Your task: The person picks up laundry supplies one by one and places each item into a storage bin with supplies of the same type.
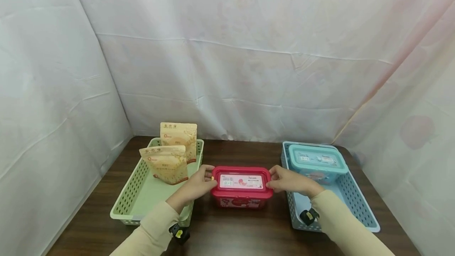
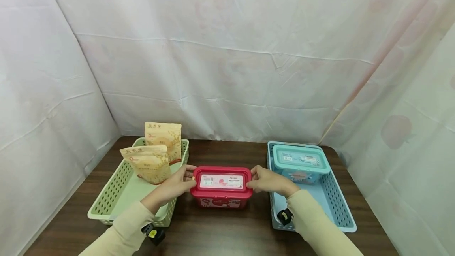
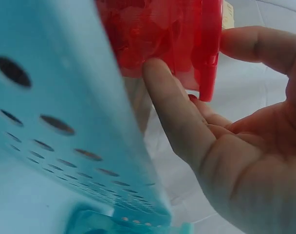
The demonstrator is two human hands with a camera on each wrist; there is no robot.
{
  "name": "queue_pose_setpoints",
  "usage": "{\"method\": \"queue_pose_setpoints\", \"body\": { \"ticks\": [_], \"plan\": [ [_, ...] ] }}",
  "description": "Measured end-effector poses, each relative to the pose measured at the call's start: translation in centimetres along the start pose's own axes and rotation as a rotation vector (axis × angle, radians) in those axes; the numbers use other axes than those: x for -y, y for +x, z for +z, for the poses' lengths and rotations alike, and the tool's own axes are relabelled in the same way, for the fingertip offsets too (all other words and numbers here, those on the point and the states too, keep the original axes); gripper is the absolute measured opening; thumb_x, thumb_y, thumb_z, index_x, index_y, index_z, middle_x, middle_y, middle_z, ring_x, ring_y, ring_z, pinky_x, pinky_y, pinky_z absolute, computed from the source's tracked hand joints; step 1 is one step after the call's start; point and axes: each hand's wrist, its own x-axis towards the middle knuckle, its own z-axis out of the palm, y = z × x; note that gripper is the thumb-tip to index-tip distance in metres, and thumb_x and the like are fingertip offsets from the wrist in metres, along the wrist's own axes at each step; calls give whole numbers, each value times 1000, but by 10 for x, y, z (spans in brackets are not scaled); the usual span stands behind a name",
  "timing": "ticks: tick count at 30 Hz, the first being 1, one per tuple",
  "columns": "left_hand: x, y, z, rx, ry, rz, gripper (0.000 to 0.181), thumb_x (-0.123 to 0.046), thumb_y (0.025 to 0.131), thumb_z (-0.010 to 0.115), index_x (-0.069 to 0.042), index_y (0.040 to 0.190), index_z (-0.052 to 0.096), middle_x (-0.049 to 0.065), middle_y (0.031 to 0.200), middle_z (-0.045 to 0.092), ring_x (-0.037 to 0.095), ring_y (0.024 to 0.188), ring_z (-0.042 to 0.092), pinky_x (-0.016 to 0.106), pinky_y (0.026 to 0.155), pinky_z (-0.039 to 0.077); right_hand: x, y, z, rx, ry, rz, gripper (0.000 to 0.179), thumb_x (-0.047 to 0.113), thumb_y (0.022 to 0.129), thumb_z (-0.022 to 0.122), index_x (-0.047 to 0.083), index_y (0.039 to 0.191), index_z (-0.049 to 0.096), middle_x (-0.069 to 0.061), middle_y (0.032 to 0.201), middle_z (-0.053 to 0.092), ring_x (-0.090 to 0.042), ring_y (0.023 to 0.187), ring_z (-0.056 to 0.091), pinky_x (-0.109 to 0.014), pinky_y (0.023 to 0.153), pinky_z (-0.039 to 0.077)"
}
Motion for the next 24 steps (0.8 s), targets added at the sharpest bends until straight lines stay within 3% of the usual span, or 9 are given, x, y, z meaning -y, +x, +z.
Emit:
{"method": "queue_pose_setpoints", "body": {
  "ticks": [5,11,20,24],
  "plan": [
    [0,1,-2,25,-17,-17,57,-11,88,67,6,138,43,17,109,58,25,93,61,44,79,58,-4,4,-3,43,111,8,50,17,94,70,-8,128,44,-15,110,57,-24,96,65,-48,88,56],
    [-1,1,-4,61,-51,-45,57,-10,91,64,9,140,42,19,110,59,23,88,66,46,78,60,-8,5,-6,62,142,9,50,18,96,65,-9,132,44,-15,113,59,-25,98,63,-42,85,58],
    [-1,2,-6,36,82,-35,54,-17,90,67,6,136,49,13,110,62,24,100,60,42,81,54,-8,5,-7,72,156,-6,49,15,96,64,-10,132,44,-15,112,60,-26,97,65,-41,86,58],
    [1,2,-5,31,83,-28,54,-17,90,67,5,135,50,12,107,62,23,96,61,40,78,54,-7,5,-7,65,154,3,50,15,95,64,-10,133,43,-15,112,60,-26,97,65,-42,86,58]
  ]
}}
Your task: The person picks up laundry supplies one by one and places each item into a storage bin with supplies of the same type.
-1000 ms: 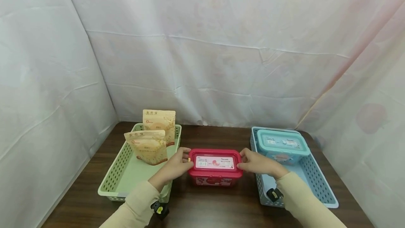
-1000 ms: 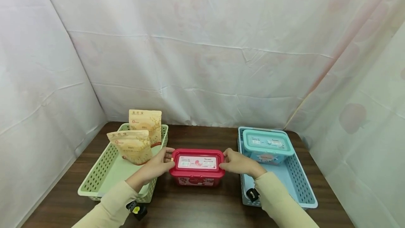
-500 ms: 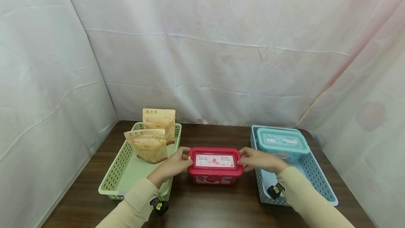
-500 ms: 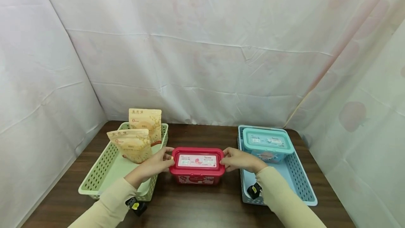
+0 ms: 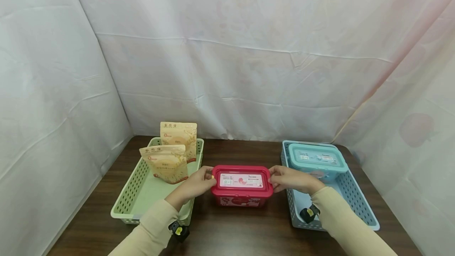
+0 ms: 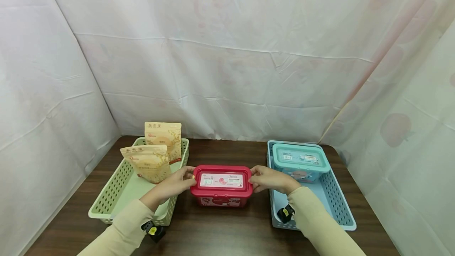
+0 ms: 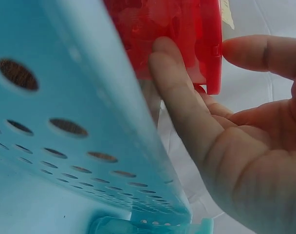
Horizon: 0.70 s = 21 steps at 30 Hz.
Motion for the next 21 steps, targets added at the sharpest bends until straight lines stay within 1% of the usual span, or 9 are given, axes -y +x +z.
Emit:
{"method": "queue_pose_setpoints", "body": {
  "ticks": [5,12,16,18,21],
  "plan": [
    [1,0,1,-6,-9,5,53,-16,89,67,6,135,50,12,104,62,22,93,60,40,76,54,0,-1,1,-2,12,6,51,15,96,64,-10,134,42,-16,113,59,-26,98,65,-42,86,58],
    [2,2,2,-18,-30,8,52,-14,89,67,7,133,50,11,98,61,21,85,59,35,70,52,1,-2,2,20,23,2,51,14,96,63,-11,135,39,-18,114,57,-27,97,65,-43,86,58],
    [1,3,3,-16,-40,-2,53,-14,89,67,7,134,49,12,99,60,22,86,59,41,75,54,2,-2,2,31,44,11,52,13,96,62,-11,135,38,-19,115,56,-28,97,65,-43,86,58],
    [2,4,3,-16,-58,-6,53,-13,89,67,7,134,48,12,99,60,22,86,60,44,77,55,2,-2,2,35,56,13,52,13,96,62,-11,136,37,-19,116,55,-28,98,65,-44,86,58],
    [2,4,3,-22,-89,5,54,-11,88,68,8,134,48,13,99,60,22,85,60,43,76,56,2,-1,2,34,59,12,53,14,97,62,-10,137,36,-19,117,55,-28,98,65,-44,85,58]
  ]
}}
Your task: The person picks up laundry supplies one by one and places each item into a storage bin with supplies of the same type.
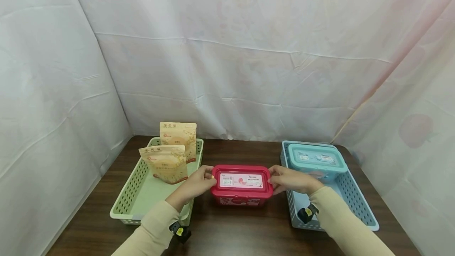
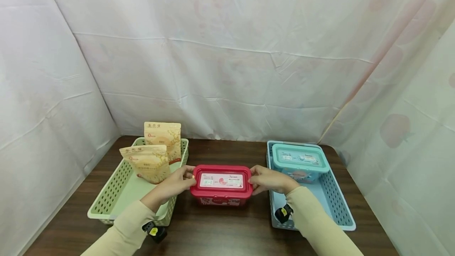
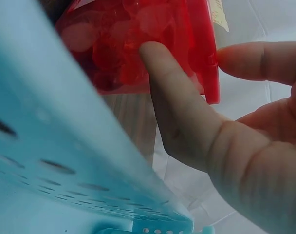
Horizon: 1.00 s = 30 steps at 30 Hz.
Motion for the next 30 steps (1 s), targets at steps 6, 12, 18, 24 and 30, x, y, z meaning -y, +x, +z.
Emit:
{"method": "queue_pose_setpoints", "body": {
  "ticks": [6,12,18,24,30],
  "plan": [
    [0,-1,-1,-11,-47,50,53,-7,86,68,9,133,50,14,101,60,22,86,62,38,74,57,1,-1,-1,8,15,-24,54,14,98,61,-11,138,34,-20,118,55,-29,99,65,-45,86,58],
    [-6,-4,-8,-3,-59,94,54,-8,87,68,8,135,49,15,106,60,22,91,60,38,77,57,5,-4,-5,-20,7,-53,54,17,98,62,-9,139,36,-19,120,56,-30,101,66,-45,88,57],
    [-22,-12,-17,24,-81,161,55,-9,91,67,9,138,47,17,111,60,24,96,61,36,80,56,16,-13,-8,-67,-16,-77,57,23,99,64,-7,139,38,-19,115,58,-30,98,65,-45,88,57],
    [-34,-19,-24,6,-84,212,54,-12,92,69,4,140,50,16,114,63,26,101,63,35,82,55,25,-23,-10,-64,43,-121,58,22,101,60,-10,142,32,-21,118,58,-32,99,65,-41,88,57],
    [-40,-22,-30,11,-153,229,56,-15,92,71,-1,143,52,15,117,63,25,105,63,31,83,54,33,-34,-12,-70,60,-171,60,24,103,58,-10,144,31,-23,124,56,-33,103,65,-40,90,56]
  ]
}}
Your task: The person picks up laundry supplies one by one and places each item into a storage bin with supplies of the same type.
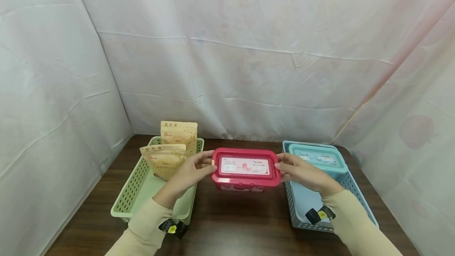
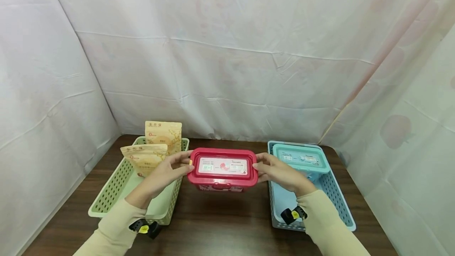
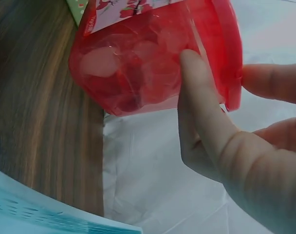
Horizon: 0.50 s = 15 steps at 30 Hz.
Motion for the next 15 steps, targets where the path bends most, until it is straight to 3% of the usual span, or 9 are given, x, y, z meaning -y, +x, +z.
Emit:
{"method": "queue_pose_setpoints", "body": {
  "ticks": [7,15],
  "plan": [
    [-3,1,-4,26,-247,-19,57,-11,95,69,5,145,47,21,126,59,22,112,61,33,96,52,6,-6,0,-63,9,-44,60,25,103,59,-6,147,33,-24,132,52,-32,109,62,-39,91,56],
    [0,2,-6,39,-343,11,55,-13,99,64,5,147,45,22,138,55,20,118,60,33,101,48,6,-8,2,-142,74,-85,58,22,103,58,-5,149,36,-24,134,54,-27,106,64,-37,90,56]
  ]
}}
